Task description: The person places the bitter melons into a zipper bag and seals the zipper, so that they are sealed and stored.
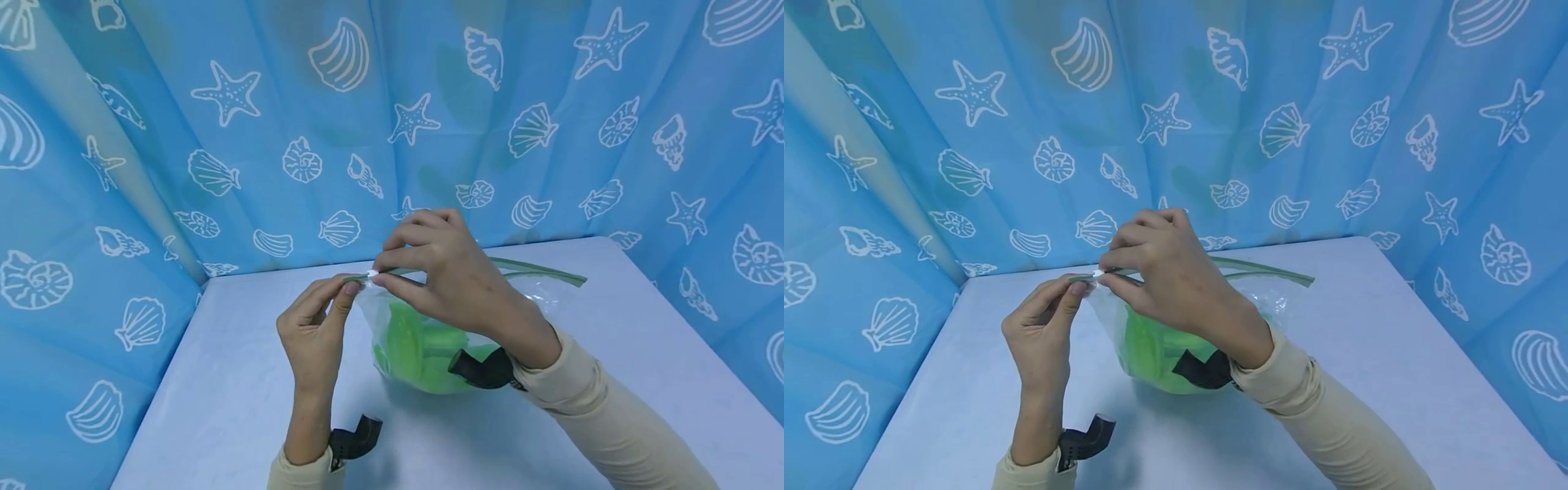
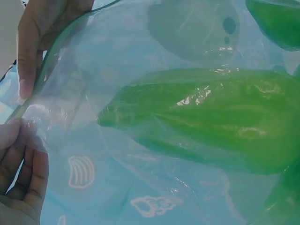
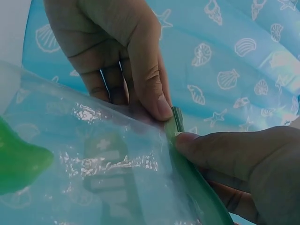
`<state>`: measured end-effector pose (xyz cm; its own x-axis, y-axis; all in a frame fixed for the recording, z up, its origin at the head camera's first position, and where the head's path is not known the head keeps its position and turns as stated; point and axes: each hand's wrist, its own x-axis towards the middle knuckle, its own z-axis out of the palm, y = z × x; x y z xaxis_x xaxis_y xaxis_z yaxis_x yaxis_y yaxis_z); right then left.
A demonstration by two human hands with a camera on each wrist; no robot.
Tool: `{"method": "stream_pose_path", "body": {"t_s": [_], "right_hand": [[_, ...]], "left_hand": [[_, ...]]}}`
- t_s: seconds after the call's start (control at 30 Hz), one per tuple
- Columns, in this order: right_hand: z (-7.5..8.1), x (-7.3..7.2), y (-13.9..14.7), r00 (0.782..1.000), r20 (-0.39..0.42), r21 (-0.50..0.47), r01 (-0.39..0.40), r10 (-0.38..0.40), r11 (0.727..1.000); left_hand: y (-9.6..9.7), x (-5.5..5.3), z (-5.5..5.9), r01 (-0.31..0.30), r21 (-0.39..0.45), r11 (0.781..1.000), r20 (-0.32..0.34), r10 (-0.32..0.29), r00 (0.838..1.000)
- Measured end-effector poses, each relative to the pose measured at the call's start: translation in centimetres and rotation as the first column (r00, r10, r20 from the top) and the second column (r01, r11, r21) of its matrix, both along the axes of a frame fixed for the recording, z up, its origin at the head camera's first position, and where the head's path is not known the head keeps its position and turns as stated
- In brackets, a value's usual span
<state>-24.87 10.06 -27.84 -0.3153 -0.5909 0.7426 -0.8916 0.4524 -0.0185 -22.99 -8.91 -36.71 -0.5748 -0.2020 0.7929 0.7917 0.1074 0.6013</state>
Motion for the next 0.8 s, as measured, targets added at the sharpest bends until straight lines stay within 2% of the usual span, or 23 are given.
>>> {"method": "stream_pose_path", "body": {"t_s": [0.47, 0.8], "right_hand": [[0.1, 0.2, 1.4, 0.999, 0.016, 0.006, 0.028, -0.028, 1.0], [0.0, 0.3, 2.1, 0.999, 0.021, 0.004, 0.03, -0.03, 1.0]], "left_hand": [[-0.2, -0.1, -0.1, -0.025, -0.016, 1.0, 0.012, 0.025, 1.0], [-0.3, 0.0, -0.1, -0.018, -0.007, 1.0, 0.006, 0.018, 1.0]]}}
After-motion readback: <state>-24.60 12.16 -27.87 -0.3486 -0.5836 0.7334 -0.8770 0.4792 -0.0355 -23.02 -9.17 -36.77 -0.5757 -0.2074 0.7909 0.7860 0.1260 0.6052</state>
